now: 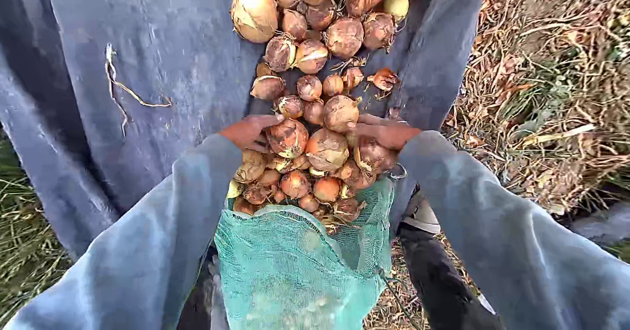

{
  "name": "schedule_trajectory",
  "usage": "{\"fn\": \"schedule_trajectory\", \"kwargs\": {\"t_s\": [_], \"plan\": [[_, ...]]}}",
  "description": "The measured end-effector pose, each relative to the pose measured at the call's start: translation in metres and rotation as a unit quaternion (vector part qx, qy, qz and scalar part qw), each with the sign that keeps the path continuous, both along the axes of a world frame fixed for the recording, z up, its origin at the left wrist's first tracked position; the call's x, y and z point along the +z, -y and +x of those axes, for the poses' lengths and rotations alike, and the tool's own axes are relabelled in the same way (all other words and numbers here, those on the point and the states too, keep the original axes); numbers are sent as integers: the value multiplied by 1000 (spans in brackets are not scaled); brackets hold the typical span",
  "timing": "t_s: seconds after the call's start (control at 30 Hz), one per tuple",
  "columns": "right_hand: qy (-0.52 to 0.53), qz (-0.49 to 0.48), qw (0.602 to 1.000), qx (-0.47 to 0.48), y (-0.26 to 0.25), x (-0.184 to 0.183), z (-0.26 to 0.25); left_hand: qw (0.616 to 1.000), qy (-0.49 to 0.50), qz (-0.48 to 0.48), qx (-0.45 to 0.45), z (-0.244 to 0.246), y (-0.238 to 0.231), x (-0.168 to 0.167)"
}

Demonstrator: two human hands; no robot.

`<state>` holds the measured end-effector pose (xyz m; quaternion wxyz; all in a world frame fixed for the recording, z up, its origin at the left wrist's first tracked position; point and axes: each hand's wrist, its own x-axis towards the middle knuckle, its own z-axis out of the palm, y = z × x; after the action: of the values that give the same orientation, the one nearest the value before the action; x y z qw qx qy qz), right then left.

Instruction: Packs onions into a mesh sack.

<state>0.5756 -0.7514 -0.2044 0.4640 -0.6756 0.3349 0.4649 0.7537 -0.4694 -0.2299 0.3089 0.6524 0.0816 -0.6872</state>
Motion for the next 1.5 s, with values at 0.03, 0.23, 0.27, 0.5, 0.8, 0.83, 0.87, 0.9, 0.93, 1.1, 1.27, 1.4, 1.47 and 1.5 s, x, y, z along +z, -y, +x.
{"fn": "schedule_trajectory", "kwargs": {"t_s": [0.03, 0.23, 0.27, 0.5, 0.8, 0.83, 0.87, 0.9, 0.93, 1.1, 1.27, 1.4, 1.47, 1.5], "plan": [[-9, 1, 1000, -3, -8, 2, 3, 1000, -13, 5, -5, -3, 1, -5], [-36, -3, 999, 32, -24, -6, 20, 994, 74, -14, -81, -20, 10, -11], [-41, 7, 998, 53, -27, -6, 21, 993, 76, -8, -88, -22, 10, -11], [-86, 61, 962, 251, -118, 34, -13, 958, -2, -27, -285, -90, -15, 25], [-88, -2, 986, 142, -224, 110, -128, 931, -43, -70, -356, -246, -117, 132], [-58, -104, 989, 85, -206, 98, -117, 947, 32, -83, -310, -230, -108, 131], [-49, -172, 983, 32, -188, 81, -107, 953, 116, -77, -270, -213, -97, 127], [-70, -200, 977, -10, -174, 62, -99, 950, 195, -61, -237, -198, -86, 116], [-100, -206, 972, -46, -167, 40, -97, 942, 255, -42, -213, -186, -75, 101], [-162, -178, 969, -46, -164, -7, -75, 940, 303, 135, -79, -153, -19, 10], [-102, 85, 991, -10, -155, -16, -64, 986, 147, 71, -35, -170, -17, -14], [-117, 117, 983, 80, -185, 4, -77, 997, 66, -5, -45, -195, -48, 8], [-133, 141, 956, 219, -209, 35, -105, 988, 17, -42, -150, -214, -75, 45], [-145, 186, 936, 260, -219, 55, -123, 977, -26, -72, -198, -224, -90, 64]]}}
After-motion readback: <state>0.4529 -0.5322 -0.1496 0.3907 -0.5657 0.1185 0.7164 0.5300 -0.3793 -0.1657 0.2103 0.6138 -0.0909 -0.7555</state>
